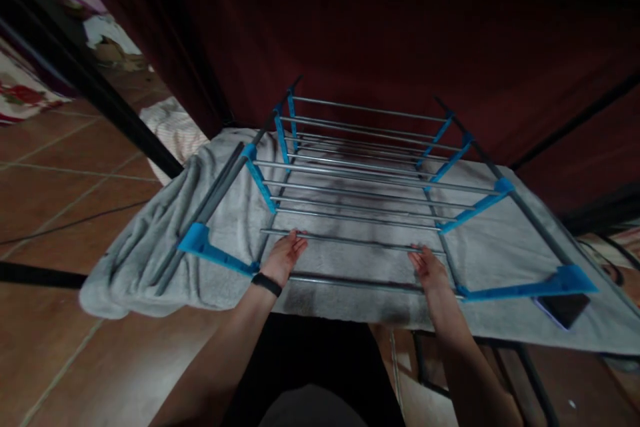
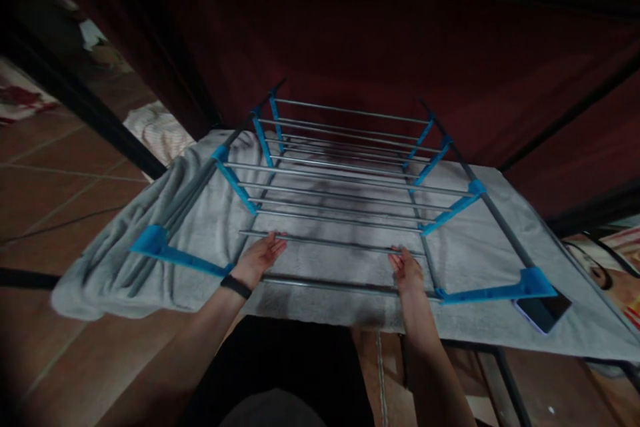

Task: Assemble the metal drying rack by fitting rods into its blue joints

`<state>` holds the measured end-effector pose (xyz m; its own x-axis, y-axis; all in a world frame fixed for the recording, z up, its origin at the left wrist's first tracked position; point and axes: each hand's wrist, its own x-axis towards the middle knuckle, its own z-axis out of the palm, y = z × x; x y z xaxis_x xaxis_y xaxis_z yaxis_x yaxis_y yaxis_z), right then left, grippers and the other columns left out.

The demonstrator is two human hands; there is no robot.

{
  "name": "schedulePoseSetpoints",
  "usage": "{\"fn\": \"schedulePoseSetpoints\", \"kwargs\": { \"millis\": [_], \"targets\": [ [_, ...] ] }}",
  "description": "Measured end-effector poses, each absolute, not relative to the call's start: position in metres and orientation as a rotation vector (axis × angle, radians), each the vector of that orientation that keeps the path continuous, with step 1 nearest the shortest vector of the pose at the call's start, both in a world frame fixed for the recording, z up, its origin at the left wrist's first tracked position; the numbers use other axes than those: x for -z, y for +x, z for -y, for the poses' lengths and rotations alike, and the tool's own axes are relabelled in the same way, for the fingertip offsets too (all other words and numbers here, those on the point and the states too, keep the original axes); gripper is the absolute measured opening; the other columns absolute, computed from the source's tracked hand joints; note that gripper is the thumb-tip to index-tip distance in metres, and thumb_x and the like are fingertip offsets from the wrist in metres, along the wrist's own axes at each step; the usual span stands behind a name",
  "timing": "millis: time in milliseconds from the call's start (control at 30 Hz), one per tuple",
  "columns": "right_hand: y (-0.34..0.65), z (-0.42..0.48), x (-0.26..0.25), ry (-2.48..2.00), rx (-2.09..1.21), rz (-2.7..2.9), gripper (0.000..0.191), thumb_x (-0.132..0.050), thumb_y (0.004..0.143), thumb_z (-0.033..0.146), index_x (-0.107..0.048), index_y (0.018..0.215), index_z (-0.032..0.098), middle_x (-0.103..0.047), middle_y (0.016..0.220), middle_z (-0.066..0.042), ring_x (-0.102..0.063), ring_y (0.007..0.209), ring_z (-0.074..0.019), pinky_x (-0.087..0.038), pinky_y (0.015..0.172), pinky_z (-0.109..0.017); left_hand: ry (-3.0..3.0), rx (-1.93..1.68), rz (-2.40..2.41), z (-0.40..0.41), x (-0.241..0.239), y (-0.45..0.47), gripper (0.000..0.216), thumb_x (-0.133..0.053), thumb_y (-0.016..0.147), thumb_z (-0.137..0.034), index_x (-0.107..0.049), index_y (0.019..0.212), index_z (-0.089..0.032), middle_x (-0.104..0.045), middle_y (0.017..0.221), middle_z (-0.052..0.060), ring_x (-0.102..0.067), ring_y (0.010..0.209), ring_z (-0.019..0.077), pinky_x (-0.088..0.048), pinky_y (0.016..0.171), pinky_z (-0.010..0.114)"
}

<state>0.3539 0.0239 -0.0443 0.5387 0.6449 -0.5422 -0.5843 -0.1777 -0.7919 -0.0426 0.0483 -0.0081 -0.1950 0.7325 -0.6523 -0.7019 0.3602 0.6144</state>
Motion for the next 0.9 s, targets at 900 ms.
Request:
{"fn": "schedulePoseSetpoints", "kwargs": {
  "millis": [900],
  "targets": [
    [0.336, -0.027, 0.033, -1.433, -0.981, 0.014, 0.014, -0.070, 0.077, 0.017, -0.057, 0.075, 0.023, -0.067, 0.066, 0.008, -0.066, 0.062, -0.0078, -0.061, 0.078, -0.023, -0.011, -1.277, -1.270, -0.048, 0.000, -0.038, 0.022, -0.081, 0.077, -0.011, -0.063, 0.088, -0.017, -0.069, 0.080, 0.004, -0.071, 0.075, 0.0165, -0.060, 0.082, 0.034]
  ]
}}
